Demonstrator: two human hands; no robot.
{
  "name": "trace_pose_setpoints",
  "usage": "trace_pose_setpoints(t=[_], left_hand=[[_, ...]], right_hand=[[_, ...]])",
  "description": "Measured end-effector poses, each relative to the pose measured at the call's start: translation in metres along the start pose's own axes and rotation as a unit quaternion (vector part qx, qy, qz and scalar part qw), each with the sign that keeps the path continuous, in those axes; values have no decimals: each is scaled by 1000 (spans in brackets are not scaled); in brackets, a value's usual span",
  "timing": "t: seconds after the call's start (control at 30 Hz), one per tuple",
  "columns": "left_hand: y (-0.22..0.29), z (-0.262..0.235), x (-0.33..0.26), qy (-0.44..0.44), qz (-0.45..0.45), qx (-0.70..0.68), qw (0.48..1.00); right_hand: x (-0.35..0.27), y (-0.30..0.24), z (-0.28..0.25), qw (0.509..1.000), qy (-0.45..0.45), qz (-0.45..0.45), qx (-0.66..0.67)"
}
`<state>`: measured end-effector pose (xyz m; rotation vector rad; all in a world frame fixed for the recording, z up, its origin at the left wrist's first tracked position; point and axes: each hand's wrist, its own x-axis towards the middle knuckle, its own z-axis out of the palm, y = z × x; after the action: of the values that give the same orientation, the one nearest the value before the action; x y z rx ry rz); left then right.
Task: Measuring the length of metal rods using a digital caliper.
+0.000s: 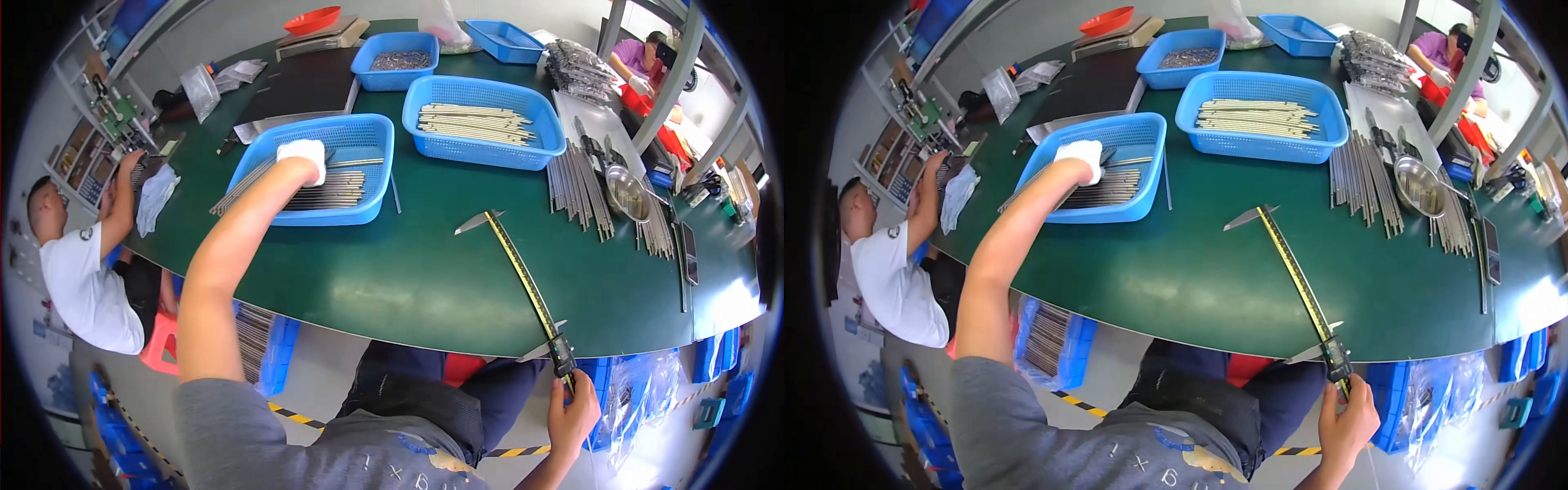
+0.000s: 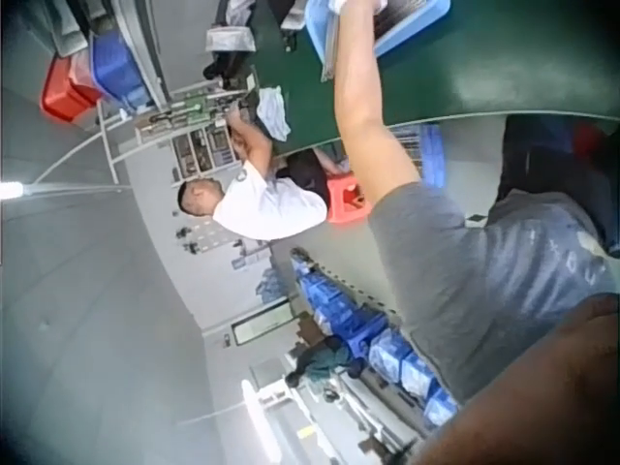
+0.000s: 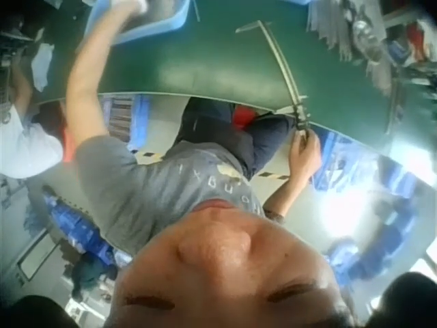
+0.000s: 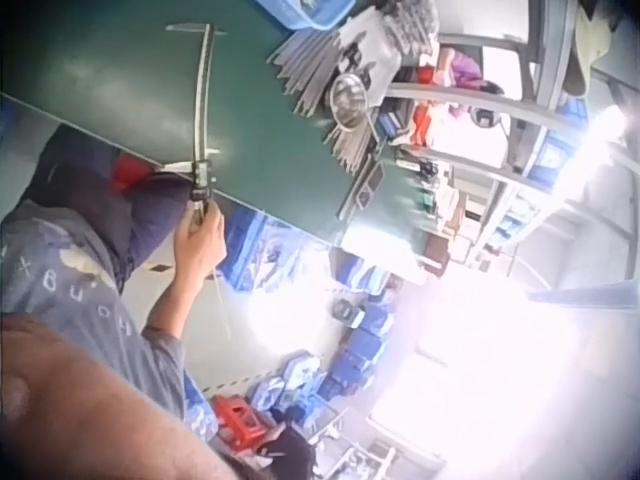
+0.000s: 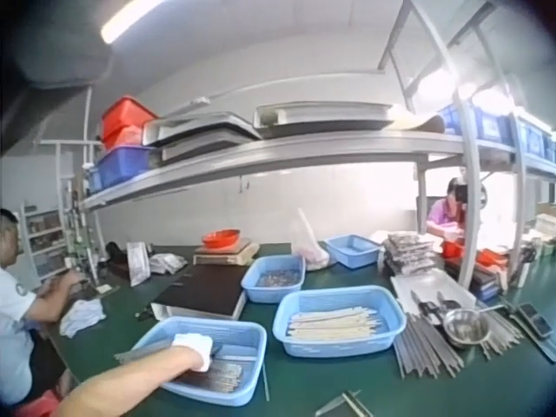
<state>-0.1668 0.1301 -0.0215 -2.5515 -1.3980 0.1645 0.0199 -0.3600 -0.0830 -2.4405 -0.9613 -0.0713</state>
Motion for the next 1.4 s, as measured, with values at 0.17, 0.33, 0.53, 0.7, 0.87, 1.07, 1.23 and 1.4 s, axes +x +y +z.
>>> trace_pose_setpoints(t=[0.17,0.33,0.53,0.7,0.87,1.07,1.23,1.4], left_hand=[[2,0,-1,-68,-22,6,997],[-17,-2,6,-20,-67,-70,995],[62,-37,-49,325,349,-201,856],[162,-15,-124,214,616,-282,704],[205,15,-129,215,628,-374,647],[210,19,-126,146,627,-400,653],[213,22,-124,136,616,-443,637],[212,19,-124,135,618,-441,637]], right_hand=[[-2,0,3,1000,19,-8,15],[-1,-7,0,1000,14,-6,3],[-2,-8,-5,1000,15,4,-21],[3,-15,-7,1000,10,16,-12],[1,-15,-4,1000,11,25,5],[-1,-16,-8,999,0,31,-11],[0,-17,-7,1000,6,28,-11],[0,-15,-7,1000,7,17,-11]])
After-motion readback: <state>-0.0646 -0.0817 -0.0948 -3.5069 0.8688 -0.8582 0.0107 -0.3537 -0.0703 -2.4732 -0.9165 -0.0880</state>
